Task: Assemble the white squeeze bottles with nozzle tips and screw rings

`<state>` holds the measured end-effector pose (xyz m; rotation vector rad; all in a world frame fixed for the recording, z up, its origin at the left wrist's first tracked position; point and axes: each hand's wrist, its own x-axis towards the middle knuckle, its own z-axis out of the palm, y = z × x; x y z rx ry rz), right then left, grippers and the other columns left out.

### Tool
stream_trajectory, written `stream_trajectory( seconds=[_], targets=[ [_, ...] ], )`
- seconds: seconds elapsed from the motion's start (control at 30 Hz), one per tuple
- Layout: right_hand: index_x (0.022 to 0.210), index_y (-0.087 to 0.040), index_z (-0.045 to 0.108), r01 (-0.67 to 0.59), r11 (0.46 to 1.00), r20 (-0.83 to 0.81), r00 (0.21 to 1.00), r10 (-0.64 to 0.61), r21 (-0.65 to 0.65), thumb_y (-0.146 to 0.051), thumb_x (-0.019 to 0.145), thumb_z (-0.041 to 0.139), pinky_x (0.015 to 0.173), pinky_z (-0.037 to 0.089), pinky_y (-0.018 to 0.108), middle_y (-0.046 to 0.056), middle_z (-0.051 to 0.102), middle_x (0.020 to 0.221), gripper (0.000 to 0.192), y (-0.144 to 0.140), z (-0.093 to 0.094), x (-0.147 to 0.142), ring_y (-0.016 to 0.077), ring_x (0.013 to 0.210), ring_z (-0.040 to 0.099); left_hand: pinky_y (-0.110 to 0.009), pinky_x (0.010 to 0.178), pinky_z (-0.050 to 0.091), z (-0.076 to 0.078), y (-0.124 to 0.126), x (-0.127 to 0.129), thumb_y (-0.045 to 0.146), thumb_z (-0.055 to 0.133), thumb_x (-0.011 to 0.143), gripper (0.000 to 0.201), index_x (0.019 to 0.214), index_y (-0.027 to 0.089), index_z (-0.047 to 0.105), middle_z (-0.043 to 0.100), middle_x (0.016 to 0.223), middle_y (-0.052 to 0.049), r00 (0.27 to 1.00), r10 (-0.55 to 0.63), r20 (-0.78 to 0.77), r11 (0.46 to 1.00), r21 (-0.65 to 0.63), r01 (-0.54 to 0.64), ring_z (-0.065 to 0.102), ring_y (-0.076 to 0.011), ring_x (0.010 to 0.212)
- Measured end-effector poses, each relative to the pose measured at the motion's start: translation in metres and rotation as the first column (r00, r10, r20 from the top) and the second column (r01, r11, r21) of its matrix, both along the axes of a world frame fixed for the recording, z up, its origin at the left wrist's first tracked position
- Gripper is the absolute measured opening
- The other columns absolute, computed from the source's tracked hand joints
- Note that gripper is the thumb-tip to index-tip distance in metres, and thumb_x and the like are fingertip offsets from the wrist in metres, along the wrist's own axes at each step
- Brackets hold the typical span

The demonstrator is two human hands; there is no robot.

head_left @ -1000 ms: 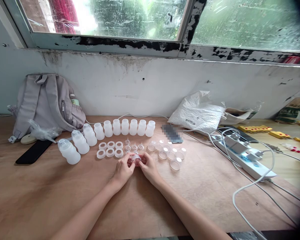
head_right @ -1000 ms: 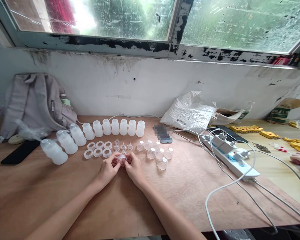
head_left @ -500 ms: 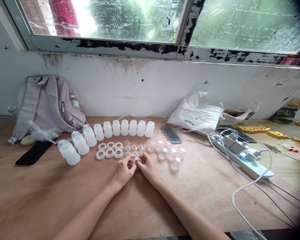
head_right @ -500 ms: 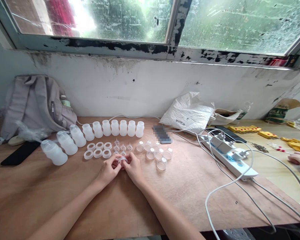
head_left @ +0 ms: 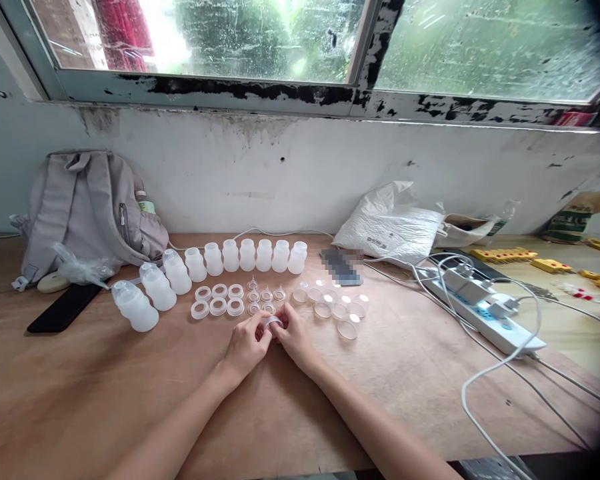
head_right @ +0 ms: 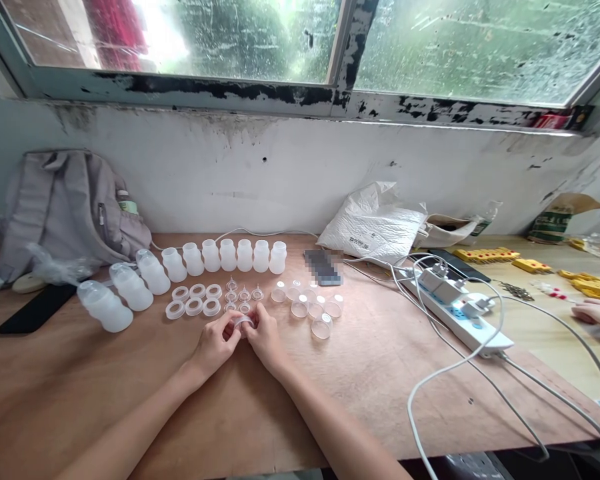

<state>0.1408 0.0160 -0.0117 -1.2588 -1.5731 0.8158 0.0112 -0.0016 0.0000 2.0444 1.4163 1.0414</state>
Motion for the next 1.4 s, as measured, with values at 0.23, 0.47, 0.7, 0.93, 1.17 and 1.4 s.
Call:
stream_trajectory(
  seconds=[0.23,0.47,0.7,0.93,1.17,1.4],
  targets=[
    [0.09,-0.021,0.052,-0.149,0.988,-0.094,0.985,0.145,-0.045,-0.036,0.081,0.044,0.046,0.04,0.022,-0.002,0.056,0.063,0.019,-0.012,0.014,-0.001,0.0108,0.049,0.051,-0.021,0.056,0.044,0.0,0.012,-0.009,0.022,0.045,0.077,0.016,0.09,0.021,0.055,0.06,0.068,0.001,0.981,0.072,0.182,0.994,-0.096,-0.055,0.056,-0.0114,0.057],
    [0.082,-0.019,0.055,-0.083,0.997,-0.054,0.995,0.083,0.006,-0.035,0.083,0.042,0.056,0.04,0.023,0.0,0.056,0.071,0.02,-0.005,0.012,0.006,0.0124,0.062,0.051,-0.017,0.034,0.035,-0.007,0.019,-0.007,0.041,0.043,0.078,0.029,0.095,0.017,0.048,0.055,0.062,0.002,0.79,-0.012,0.613,0.896,-0.344,0.28,0.049,-0.008,0.038],
    [0.064,-0.019,0.046,-0.045,0.99,0.105,0.994,0.031,0.133,-0.03,0.083,0.043,0.054,0.034,0.023,-0.002,0.045,0.062,0.023,-0.003,0.012,0.008,0.0117,0.057,0.042,-0.015,0.031,0.029,0.002,0.012,-0.006,0.051,0.031,0.081,0.039,0.097,0.018,0.044,0.05,0.058,0.004,0.73,-0.005,0.683,0.854,-0.376,0.358,0.046,-0.007,0.036],
    [0.063,-0.019,0.044,-0.085,0.981,0.149,0.987,0.058,0.177,-0.027,0.085,0.04,0.057,0.034,0.024,-0.001,0.046,0.065,0.024,-0.005,0.009,0.008,0.0126,0.06,0.043,-0.016,0.034,0.026,0.004,0.01,-0.013,0.049,0.037,0.08,0.032,0.083,0.018,0.046,0.038,0.046,0.009,0.917,-0.025,0.399,0.933,-0.319,0.164,0.033,-0.0049,0.031],
    [0.064,-0.019,0.049,-0.08,0.996,-0.022,0.996,0.081,0.042,-0.04,0.08,0.045,0.051,0.036,0.023,-0.001,0.048,0.058,0.026,0.003,0.006,0.013,0.0128,0.056,0.045,-0.024,0.056,0.041,0.025,0.014,-0.028,0.045,0.03,0.084,0.033,0.096,0.021,0.05,0.058,0.06,0.002,0.999,-0.017,-0.045,0.981,-0.196,0.008,0.056,-0.0147,0.057],
    [0.062,-0.02,0.045,-0.121,0.985,-0.209,0.973,0.094,-0.122,-0.048,0.075,0.048,0.037,0.027,0.021,-0.007,0.038,0.043,0.031,0.005,0.005,0.014,0.0085,0.038,0.036,-0.035,0.062,0.042,0.057,0.072,-0.081,0.029,0.03,0.085,0.048,0.13,0.012,0.024,0.065,0.075,-0.012,0.692,0.533,-0.487,0.828,0.133,-0.544,0.062,-0.0283,0.071]
  ],
)
